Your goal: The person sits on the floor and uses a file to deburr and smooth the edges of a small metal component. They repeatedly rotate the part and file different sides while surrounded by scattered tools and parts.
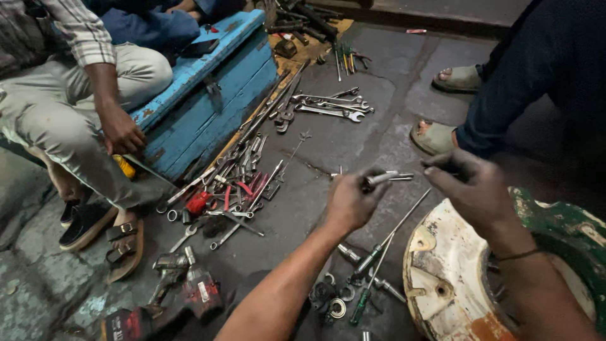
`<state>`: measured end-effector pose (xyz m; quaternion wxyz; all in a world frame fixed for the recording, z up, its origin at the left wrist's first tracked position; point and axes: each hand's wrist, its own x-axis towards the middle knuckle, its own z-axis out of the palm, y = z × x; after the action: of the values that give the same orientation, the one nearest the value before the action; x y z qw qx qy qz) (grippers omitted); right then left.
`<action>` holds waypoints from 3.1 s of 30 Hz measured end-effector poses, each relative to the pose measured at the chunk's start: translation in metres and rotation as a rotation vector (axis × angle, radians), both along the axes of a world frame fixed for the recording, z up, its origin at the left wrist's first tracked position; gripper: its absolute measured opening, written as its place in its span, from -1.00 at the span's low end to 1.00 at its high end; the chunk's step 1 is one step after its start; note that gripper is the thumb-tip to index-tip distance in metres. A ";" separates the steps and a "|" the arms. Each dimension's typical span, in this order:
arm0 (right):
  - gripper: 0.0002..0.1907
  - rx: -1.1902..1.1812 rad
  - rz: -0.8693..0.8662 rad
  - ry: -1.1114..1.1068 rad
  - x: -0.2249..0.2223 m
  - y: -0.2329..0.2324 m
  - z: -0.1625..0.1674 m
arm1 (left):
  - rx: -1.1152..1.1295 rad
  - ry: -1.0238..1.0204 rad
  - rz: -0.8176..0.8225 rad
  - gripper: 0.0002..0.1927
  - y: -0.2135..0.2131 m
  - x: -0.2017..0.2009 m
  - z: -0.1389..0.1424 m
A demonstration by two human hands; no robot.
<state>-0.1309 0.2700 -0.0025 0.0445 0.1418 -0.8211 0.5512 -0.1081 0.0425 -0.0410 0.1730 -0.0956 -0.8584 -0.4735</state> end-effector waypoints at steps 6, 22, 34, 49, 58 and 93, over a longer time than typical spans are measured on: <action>-0.79 -0.055 -0.119 -0.006 0.022 -0.025 -0.002 | 0.080 -0.274 -0.030 -0.75 0.000 -0.033 -0.022; -0.79 -0.260 -0.581 -0.041 -0.192 -0.141 -0.093 | -0.326 -0.007 -0.558 -0.74 -0.074 -0.318 -0.139; -0.80 -0.081 -0.902 -0.233 -0.261 -0.191 -0.102 | -0.428 0.099 -1.020 -0.74 -0.102 -0.449 -0.180; -0.78 0.057 -1.018 -0.331 -0.259 -0.233 -0.098 | -0.409 0.259 -1.130 -0.60 -0.110 -0.456 -0.187; -0.80 0.135 -0.970 -0.263 -0.264 -0.228 -0.113 | -0.402 0.237 -1.119 -0.60 -0.123 -0.464 -0.192; -0.78 0.076 -0.749 -0.375 -0.270 -0.230 -0.108 | -0.221 0.144 -0.773 -0.74 -0.165 -0.445 -0.169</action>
<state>-0.4011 0.0400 -0.1101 0.0863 -0.2678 -0.8294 0.4825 -0.5530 -0.1224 -0.2096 0.0308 -0.4620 -0.7907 -0.4005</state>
